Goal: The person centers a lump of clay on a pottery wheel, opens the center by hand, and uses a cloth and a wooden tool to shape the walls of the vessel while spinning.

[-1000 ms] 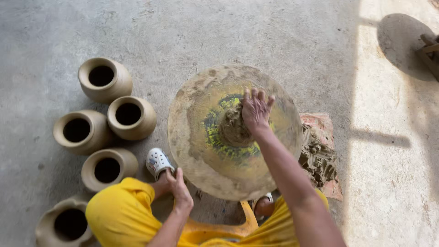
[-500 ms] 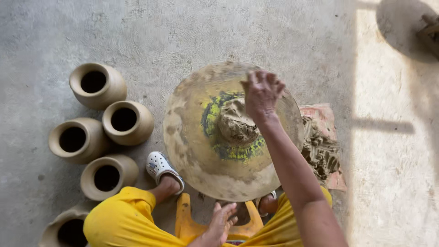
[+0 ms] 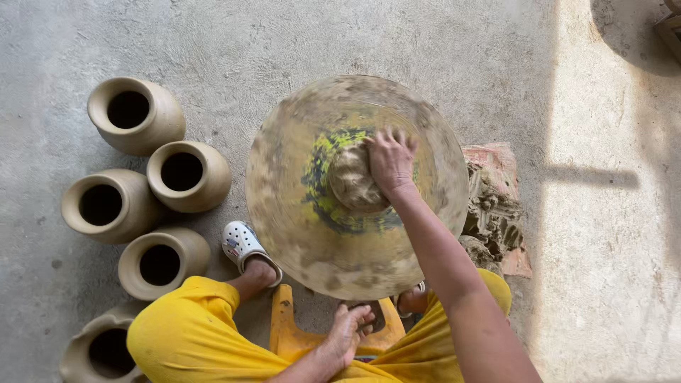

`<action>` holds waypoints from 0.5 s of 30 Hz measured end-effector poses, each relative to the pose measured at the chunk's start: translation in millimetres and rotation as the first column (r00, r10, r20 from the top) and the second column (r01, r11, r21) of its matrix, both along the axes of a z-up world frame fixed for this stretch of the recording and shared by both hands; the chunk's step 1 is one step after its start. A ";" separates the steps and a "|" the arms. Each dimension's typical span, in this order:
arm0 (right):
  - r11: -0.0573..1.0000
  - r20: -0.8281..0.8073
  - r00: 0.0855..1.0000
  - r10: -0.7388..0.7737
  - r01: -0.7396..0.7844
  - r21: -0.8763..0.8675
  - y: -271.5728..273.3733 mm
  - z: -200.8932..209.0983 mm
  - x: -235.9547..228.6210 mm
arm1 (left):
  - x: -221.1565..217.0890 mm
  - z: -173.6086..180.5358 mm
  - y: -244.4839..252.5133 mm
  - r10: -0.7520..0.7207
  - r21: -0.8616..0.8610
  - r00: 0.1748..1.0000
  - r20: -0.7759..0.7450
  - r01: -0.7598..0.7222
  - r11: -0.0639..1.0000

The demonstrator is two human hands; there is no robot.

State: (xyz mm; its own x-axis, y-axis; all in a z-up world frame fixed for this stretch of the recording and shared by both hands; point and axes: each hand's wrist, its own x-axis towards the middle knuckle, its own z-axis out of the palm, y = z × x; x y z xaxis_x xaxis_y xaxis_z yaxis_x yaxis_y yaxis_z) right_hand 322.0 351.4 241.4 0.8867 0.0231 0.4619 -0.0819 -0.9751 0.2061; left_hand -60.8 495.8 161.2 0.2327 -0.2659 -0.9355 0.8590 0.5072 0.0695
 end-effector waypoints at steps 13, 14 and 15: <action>0.966 -0.139 0.962 0.236 -0.248 -0.077 9.4 2.4 -6.0 | 1.9 12.4 3.7 0.008 -0.115 0.994 0.112 0.005 0.993; 0.943 -0.062 0.955 0.289 -0.295 -0.153 11.3 7.0 -9.2 | -3.3 13.6 0.9 0.015 -0.114 0.993 0.114 -0.002 0.994; 0.945 -0.059 0.958 0.282 -0.288 -0.158 9.2 13.6 -5.1 | 0.4 13.5 -0.5 -0.001 -0.117 0.994 0.112 0.015 0.993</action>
